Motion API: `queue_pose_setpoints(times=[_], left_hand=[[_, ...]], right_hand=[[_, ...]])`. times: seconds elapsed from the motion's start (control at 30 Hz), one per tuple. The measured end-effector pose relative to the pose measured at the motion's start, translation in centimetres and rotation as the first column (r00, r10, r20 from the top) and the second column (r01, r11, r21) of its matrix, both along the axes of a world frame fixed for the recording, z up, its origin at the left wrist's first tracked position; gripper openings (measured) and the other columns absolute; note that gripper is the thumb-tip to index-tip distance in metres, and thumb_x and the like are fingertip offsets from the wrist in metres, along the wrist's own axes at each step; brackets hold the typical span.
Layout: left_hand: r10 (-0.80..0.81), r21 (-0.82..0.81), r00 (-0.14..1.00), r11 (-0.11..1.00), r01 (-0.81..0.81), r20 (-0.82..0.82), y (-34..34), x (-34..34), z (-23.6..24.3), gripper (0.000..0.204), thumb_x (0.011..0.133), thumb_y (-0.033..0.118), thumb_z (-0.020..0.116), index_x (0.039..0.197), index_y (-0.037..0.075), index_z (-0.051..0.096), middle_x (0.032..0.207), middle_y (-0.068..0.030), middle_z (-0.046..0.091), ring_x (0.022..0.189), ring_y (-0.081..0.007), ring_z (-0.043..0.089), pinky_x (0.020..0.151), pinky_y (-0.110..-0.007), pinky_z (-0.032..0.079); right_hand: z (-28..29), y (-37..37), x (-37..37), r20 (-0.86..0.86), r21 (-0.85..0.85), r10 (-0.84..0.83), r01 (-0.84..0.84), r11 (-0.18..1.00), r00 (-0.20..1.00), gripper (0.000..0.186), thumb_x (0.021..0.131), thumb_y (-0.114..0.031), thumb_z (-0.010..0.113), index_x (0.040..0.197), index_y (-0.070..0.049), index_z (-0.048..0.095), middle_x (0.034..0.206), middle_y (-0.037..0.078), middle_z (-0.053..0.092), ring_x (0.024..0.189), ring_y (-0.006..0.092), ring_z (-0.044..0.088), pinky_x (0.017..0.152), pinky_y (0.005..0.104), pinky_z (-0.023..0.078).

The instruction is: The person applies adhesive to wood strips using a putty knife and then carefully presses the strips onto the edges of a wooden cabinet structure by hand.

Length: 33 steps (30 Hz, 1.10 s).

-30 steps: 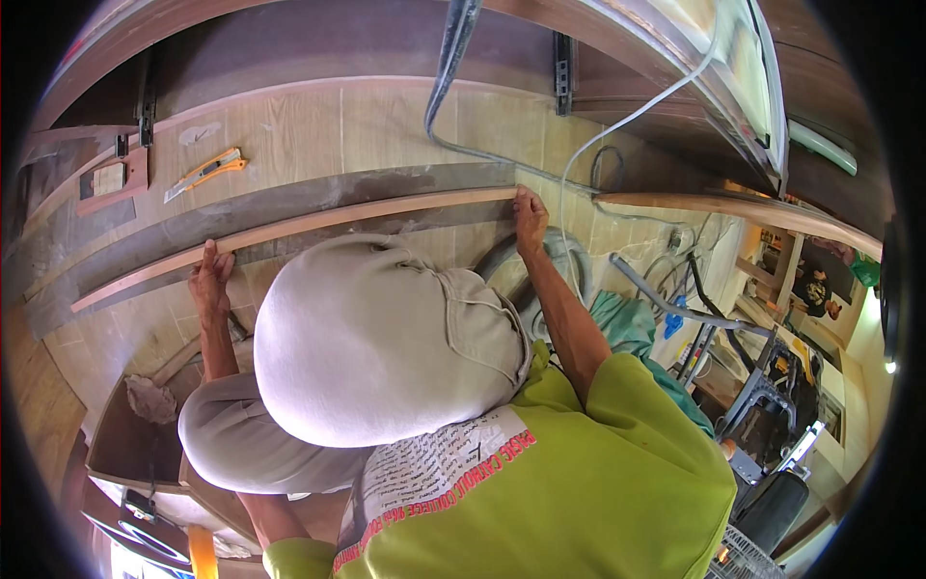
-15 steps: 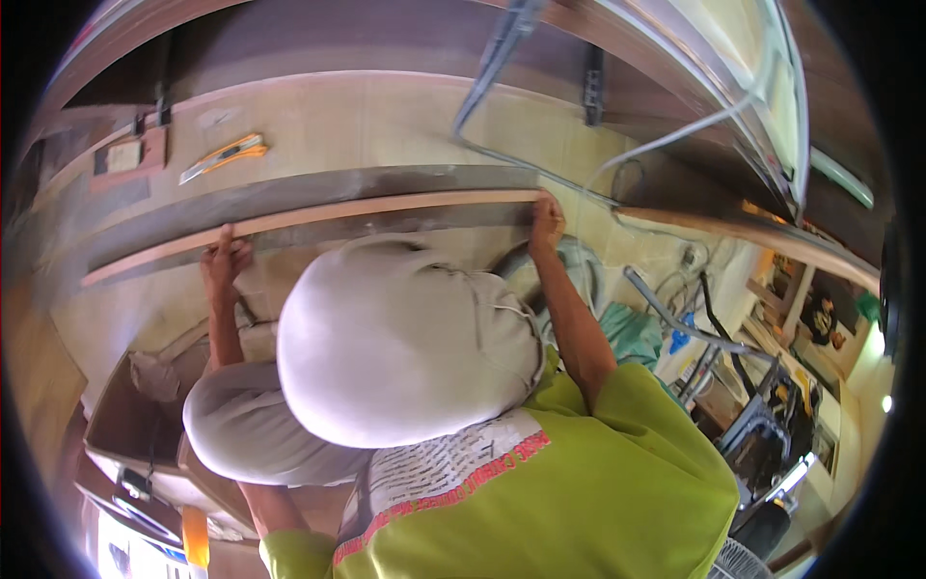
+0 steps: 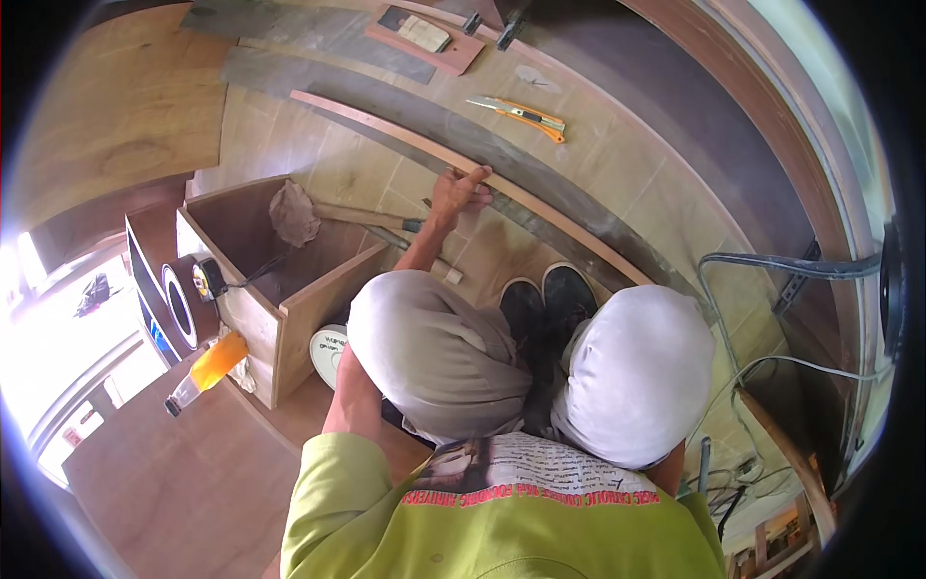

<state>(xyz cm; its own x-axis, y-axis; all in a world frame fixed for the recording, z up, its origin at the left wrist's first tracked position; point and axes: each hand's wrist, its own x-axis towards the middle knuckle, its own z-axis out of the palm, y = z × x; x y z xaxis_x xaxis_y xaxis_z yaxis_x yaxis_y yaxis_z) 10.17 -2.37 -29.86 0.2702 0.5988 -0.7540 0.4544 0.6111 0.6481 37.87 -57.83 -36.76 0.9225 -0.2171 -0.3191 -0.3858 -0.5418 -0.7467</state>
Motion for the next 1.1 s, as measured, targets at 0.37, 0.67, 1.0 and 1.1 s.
queue_pose_setpoints(times=[0.37, 0.67, 1.0, 1.1], left_hand=[[0.077, 0.025, 0.997, 0.997, -0.076, -0.006, 0.7, 0.1, -0.6, 0.046, 0.084, 0.031, 0.077, 0.108, -0.003, 0.056, 0.085, -0.0155, 0.068, 0.07, -0.0239, 0.072, 0.06, -0.032, 0.06], [0.08, 0.001, 0.996, 0.997, -0.08, 0.029, 0.9, 0.8, -0.5, 0.043, 0.084, 0.029, 0.077, 0.104, -0.002, 0.056, 0.083, -0.0155, 0.068, 0.07, -0.0234, 0.072, 0.06, -0.031, 0.061], [0.113, 0.007, 0.993, 0.994, -0.113, 0.022, 0.8, 0.9, -0.9, 0.042, 0.083, 0.027, 0.077, 0.103, -0.003, 0.055, 0.083, -0.0157, 0.067, 0.07, -0.0245, 0.073, 0.059, -0.031, 0.061], [0.119, -0.002, 0.992, 0.993, -0.119, 0.036, 0.8, 0.8, -0.8, 0.043, 0.083, 0.027, 0.078, 0.102, -0.004, 0.054, 0.083, -0.0163, 0.067, 0.07, -0.0248, 0.072, 0.058, -0.031, 0.061]], right_hand=[[-0.3, 0.3, 0.2, -0.001, 0.006, 0.016, -0.016, 1.0, 1.0, 0.043, 0.098, -0.037, 0.06, 0.12, -0.001, 0.067, 0.106, 0.01, 0.066, 0.095, 0.0178, 0.057, 0.087, 0.0357, 0.047], [-0.2, 0.1, -0.1, -0.003, -0.004, 0.013, -0.013, 1.0, 1.0, 0.043, 0.098, -0.037, 0.059, 0.12, -0.001, 0.067, 0.106, 0.01, 0.066, 0.095, 0.0177, 0.058, 0.087, 0.0359, 0.047], [-0.4, -0.1, -0.1, -0.01, -0.015, 0.022, -0.022, 1.0, 1.0, 0.042, 0.098, -0.036, 0.059, 0.12, -0.002, 0.067, 0.105, 0.01, 0.066, 0.095, 0.0177, 0.058, 0.087, 0.036, 0.047], [-0.4, -0.2, -0.2, -0.011, -0.013, 0.021, -0.021, 1.0, 1.0, 0.042, 0.098, -0.036, 0.059, 0.12, -0.002, 0.067, 0.105, 0.01, 0.066, 0.095, 0.0177, 0.058, 0.087, 0.036, 0.047]])
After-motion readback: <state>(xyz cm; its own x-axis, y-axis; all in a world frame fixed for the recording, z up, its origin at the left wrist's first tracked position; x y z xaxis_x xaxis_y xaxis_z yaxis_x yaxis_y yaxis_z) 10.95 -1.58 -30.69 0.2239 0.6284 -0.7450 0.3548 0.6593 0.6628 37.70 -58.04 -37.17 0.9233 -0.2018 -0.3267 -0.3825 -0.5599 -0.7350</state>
